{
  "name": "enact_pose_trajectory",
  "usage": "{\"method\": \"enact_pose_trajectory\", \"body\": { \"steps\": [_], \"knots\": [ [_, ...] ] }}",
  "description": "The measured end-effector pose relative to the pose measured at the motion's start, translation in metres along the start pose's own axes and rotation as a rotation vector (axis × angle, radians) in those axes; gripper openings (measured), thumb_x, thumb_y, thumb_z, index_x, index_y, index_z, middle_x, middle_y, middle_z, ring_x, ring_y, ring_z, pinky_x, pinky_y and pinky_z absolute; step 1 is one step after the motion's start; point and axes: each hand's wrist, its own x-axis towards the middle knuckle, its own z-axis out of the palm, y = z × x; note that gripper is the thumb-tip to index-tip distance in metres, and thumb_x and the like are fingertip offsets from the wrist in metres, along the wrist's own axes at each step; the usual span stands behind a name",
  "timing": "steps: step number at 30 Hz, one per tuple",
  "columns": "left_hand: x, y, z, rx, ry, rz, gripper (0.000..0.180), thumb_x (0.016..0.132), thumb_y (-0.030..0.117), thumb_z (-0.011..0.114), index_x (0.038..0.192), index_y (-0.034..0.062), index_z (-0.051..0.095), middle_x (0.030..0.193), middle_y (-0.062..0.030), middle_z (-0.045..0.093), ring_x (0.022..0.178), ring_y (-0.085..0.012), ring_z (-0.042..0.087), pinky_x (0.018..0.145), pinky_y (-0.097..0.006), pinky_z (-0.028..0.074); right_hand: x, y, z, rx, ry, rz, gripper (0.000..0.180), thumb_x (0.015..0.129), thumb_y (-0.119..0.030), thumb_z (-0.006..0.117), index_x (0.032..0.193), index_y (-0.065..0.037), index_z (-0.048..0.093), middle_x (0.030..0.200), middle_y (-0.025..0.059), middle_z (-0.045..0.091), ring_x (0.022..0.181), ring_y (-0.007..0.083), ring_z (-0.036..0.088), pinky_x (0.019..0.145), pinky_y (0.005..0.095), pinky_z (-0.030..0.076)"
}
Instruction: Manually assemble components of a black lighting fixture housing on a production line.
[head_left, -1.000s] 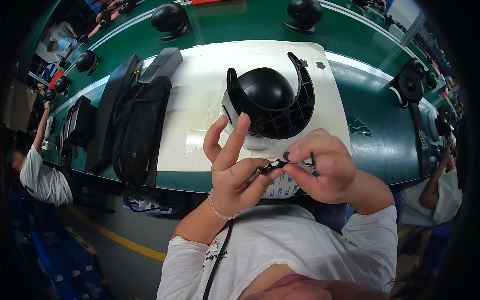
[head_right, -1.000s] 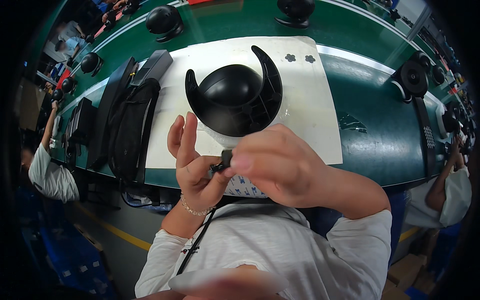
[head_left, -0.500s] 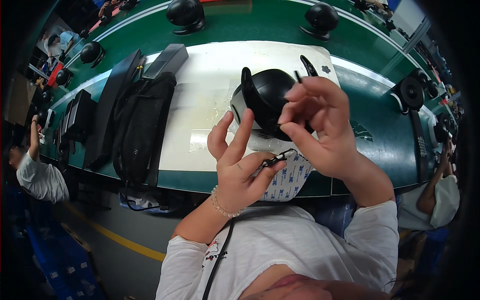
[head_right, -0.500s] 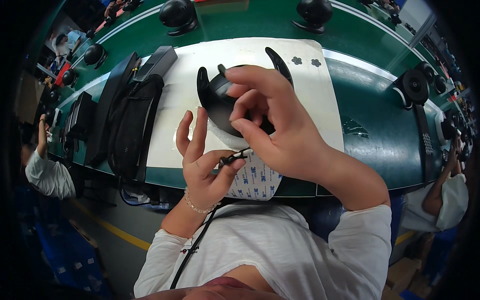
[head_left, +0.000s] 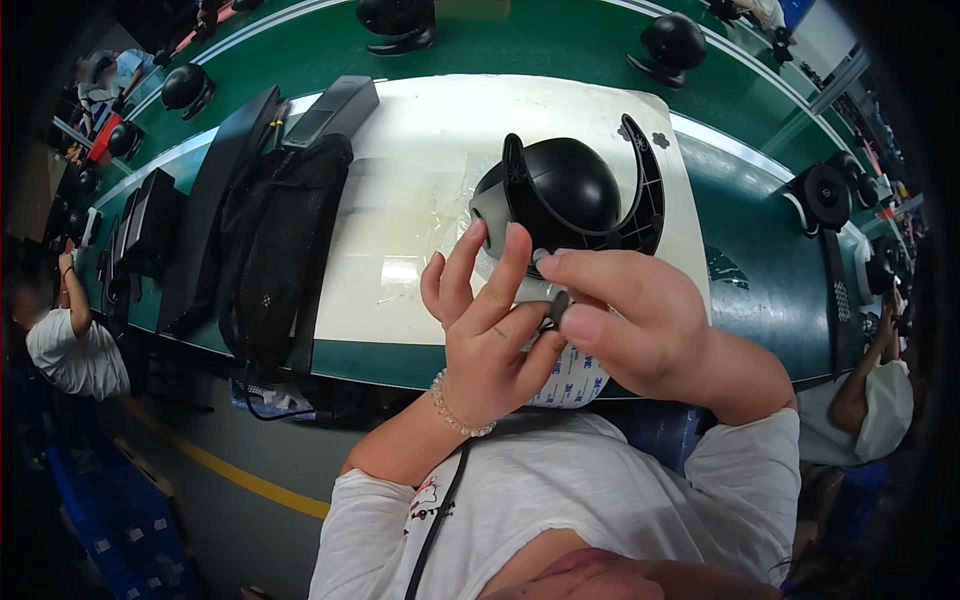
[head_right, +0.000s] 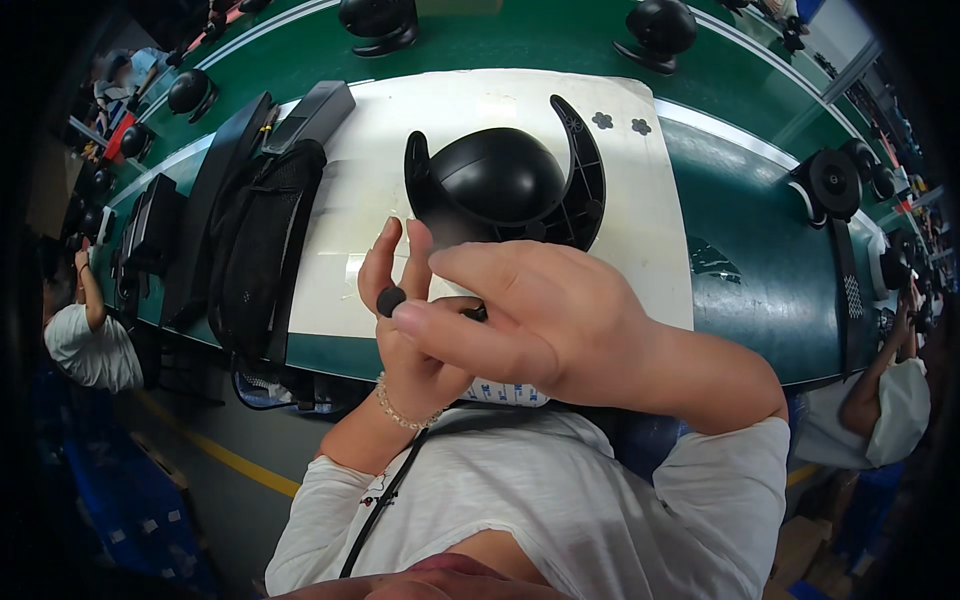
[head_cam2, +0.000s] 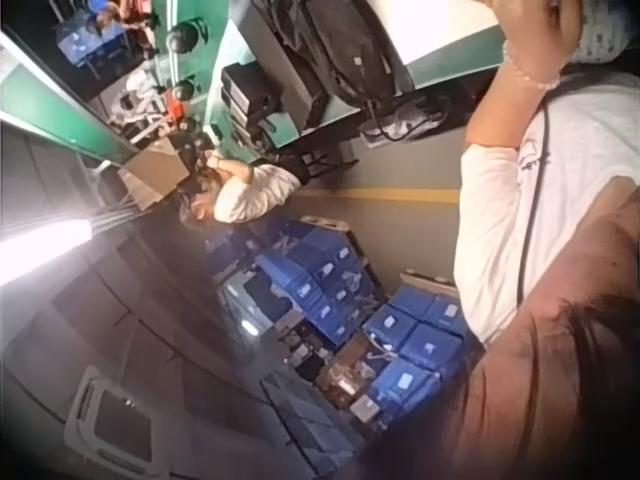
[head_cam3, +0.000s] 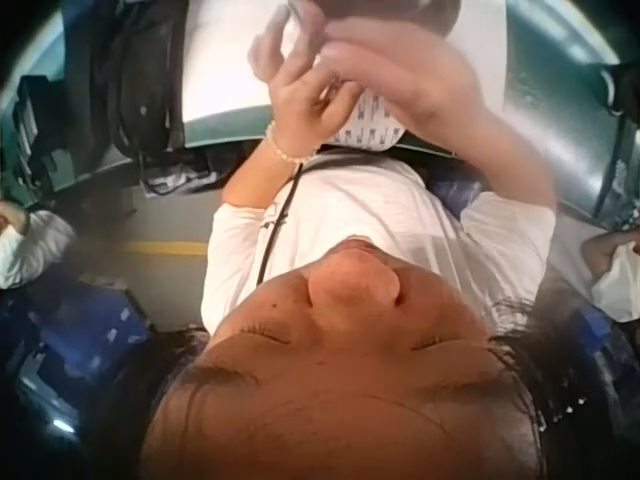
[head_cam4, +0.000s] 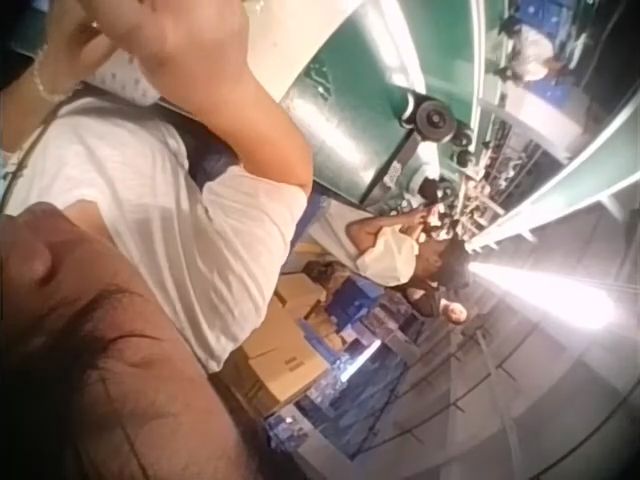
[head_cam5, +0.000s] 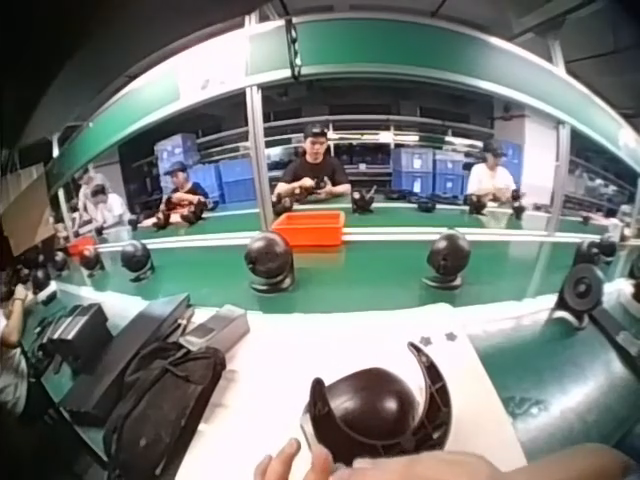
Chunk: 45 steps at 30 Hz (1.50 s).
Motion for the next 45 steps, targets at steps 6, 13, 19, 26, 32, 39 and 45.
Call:
{"method": "enact_pose_trajectory", "body": {
  "steps": [6,13,19,26,32,39,45],
  "knots": [
    [0.001,0.001,0.005,-0.031,0.056,0.004,0.016,0.065,0.022,0.07,0.065,0.0096,0.06,0.131,-0.0134,0.043,0.124,-0.0344,0.03,0.099,-0.045,0.012,0.015,0.02,-0.009,0.221,0.042,0.242,0.064,0.071,0.011,0.058,0.125,-0.003,0.026,0.089,0.0104,0.055,0.09,0.0223,0.055,0.086,0.0368,0.04],
    [0.0,-0.001,0.008,-0.021,0.079,0.025,0.017,0.066,0.024,0.069,0.064,0.0087,0.061,0.13,-0.0128,0.044,0.122,-0.0334,0.032,0.098,-0.045,0.013,0.041,0.041,0.004,0.436,-0.01,0.509,0.05,0.078,0.003,0.054,0.122,-0.005,0.032,0.084,0.0056,0.052,0.094,0.0182,0.051,0.092,0.0341,0.035],
    [0.0,0.001,0.005,-0.003,0.056,0.008,0.017,0.066,0.024,0.069,0.064,0.0086,0.061,0.129,-0.0126,0.045,0.121,-0.0329,0.033,0.098,-0.045,0.014,0.039,0.037,0.008,0.201,-0.037,0.428,0.051,0.077,0.004,0.056,0.122,-0.005,0.034,0.082,0.0067,0.056,0.091,0.0191,0.056,0.086,0.032,0.04],
    [0.0,0.002,0.005,-0.01,0.048,-0.003,0.018,0.066,0.024,0.069,0.064,0.0086,0.06,0.129,-0.0124,0.045,0.12,-0.032,0.034,0.097,-0.045,0.015,0.039,0.031,0.005,-0.135,-0.058,0.235,0.042,0.075,0.004,0.059,0.114,-0.006,0.046,0.09,0.0067,0.061,0.087,0.0189,0.059,0.081,0.0322,0.039],
    [0.0,0.003,0.005,-0.005,0.052,-0.004,0.019,0.066,0.024,0.069,0.062,0.0084,0.059,0.129,-0.0124,0.045,0.12,-0.0319,0.034,0.098,-0.045,0.015,0.039,0.02,-0.008,-0.269,-0.161,0.1,0.039,0.073,0.002,0.059,0.111,-0.005,0.051,0.104,0.0075,0.06,0.097,0.0201,0.056,0.084,0.0333,0.035],
    [-0.002,0.002,0.006,0.0,0.053,0.017,0.018,0.065,0.023,0.07,0.062,0.0083,0.06,0.13,-0.0131,0.044,0.12,-0.0322,0.034,0.098,-0.045,0.014,0.007,0.045,-0.034,0.106,0.105,0.458,0.029,0.077,-0.013,0.063,0.104,-0.007,0.052,0.121,0.0115,0.047,0.113,0.0223,0.044,0.093,0.0323,0.033],
    [-0.004,-0.004,0.009,0.017,0.061,0.06,0.017,0.066,0.024,0.071,0.066,0.009,0.063,0.134,-0.0142,0.038,0.122,-0.0331,0.031,0.098,-0.043,0.015,-0.016,0.074,-0.04,0.291,0.133,0.689,0.009,0.085,-0.015,0.053,0.086,-0.006,0.054,0.123,0.0098,0.044,0.115,0.0215,0.039,0.097,0.0329,0.028]
  ]
}}
